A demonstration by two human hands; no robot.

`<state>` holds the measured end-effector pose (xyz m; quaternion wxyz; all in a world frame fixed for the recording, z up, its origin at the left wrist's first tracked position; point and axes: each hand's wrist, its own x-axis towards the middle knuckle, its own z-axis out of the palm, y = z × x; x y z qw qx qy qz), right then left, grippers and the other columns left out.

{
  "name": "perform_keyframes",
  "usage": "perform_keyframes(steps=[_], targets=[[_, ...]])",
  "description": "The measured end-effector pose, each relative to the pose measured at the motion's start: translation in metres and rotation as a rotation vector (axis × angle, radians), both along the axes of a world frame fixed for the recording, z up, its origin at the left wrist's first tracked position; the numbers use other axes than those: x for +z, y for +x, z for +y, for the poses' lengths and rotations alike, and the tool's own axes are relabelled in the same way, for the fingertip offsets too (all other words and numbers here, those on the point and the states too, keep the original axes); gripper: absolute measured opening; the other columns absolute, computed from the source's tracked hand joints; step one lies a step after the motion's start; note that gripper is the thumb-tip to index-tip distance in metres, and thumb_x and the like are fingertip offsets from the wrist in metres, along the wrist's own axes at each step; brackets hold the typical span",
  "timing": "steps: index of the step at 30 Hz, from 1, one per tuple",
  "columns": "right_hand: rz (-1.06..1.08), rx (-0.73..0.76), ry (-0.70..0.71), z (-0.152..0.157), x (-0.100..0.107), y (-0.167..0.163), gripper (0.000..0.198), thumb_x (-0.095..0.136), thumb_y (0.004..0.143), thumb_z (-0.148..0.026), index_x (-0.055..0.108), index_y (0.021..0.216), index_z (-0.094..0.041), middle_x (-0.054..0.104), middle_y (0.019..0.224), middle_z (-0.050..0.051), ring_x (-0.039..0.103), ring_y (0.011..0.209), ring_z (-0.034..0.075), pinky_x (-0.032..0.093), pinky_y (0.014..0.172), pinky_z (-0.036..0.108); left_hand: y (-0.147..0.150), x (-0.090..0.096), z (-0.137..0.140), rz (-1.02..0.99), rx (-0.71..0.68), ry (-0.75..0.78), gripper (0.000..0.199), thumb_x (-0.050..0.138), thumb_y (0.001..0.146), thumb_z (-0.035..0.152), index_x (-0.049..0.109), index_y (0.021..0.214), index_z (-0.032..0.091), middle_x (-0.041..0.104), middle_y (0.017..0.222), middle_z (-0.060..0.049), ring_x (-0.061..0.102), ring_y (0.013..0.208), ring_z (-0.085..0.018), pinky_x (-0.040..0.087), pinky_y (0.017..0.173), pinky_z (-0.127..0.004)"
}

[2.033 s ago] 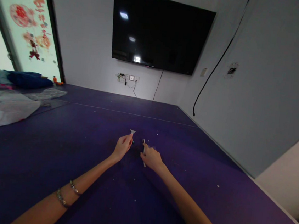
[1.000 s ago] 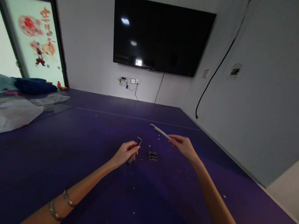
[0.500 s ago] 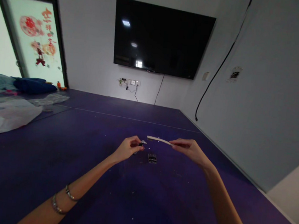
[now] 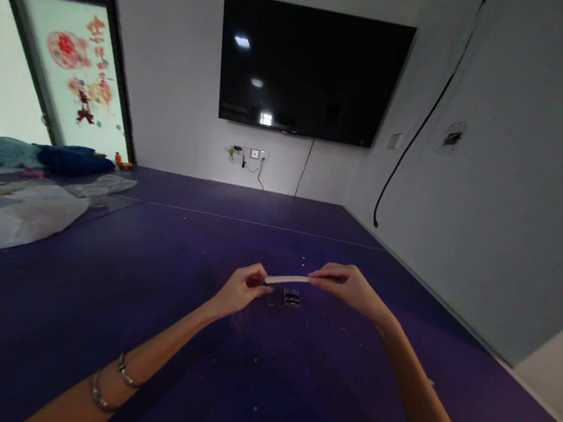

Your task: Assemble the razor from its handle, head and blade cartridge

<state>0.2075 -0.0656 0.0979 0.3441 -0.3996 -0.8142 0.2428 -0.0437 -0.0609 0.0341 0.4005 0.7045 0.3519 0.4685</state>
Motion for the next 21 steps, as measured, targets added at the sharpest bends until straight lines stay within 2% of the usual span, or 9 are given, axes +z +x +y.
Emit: perform_keyframes(steps=[7,13,18,21], targets=[[0.029,-0.052,0.020,0.003,-0.002,0.004,0.023,0.061,0.074,-0.038,0.072,0.083,-0.021,0.068,0.083,0.005,0.062,0.079,0.017,0.046,0.071,0.028,0.004,0.001,-0.005,-0.016,0.007,-0.002,0.020,0.067,0.067,0.025,0.049,0.066,0.017,0.055,0.065,0.003,0.052,0.060,-0.010,0.040,0.060,-0.023],[-0.003,0.013,0.003,-0.002,0.003,0.003,0.022,0.061,0.073,-0.039,0.072,0.082,-0.021,0.067,0.080,0.004,0.061,0.076,0.016,0.046,0.069,0.027,0.006,-0.001,-0.007,-0.018,-0.001,-0.020,0.019,0.066,0.068,0.028,0.050,0.066,0.017,0.056,0.062,0.002,0.053,0.061,-0.012,0.040,0.058,-0.024],[-0.003,-0.050,0.023,-0.003,0.005,0.008,0.022,0.061,0.074,-0.038,0.072,0.082,-0.021,0.067,0.081,0.005,0.061,0.077,0.017,0.046,0.070,0.028,0.010,-0.003,-0.009,-0.045,-0.014,-0.030,0.020,0.066,0.068,0.025,0.048,0.068,0.017,0.056,0.065,0.003,0.052,0.061,-0.010,0.040,0.061,-0.023],[-0.016,-0.025,0.015,-0.007,0.009,0.009,0.022,0.061,0.074,-0.038,0.072,0.082,-0.021,0.067,0.082,0.005,0.061,0.078,0.017,0.047,0.071,0.028,0.011,-0.003,-0.010,-0.025,-0.033,-0.034,0.020,0.066,0.070,0.026,0.048,0.068,0.017,0.056,0.065,0.003,0.052,0.062,-0.010,0.040,0.061,-0.023]])
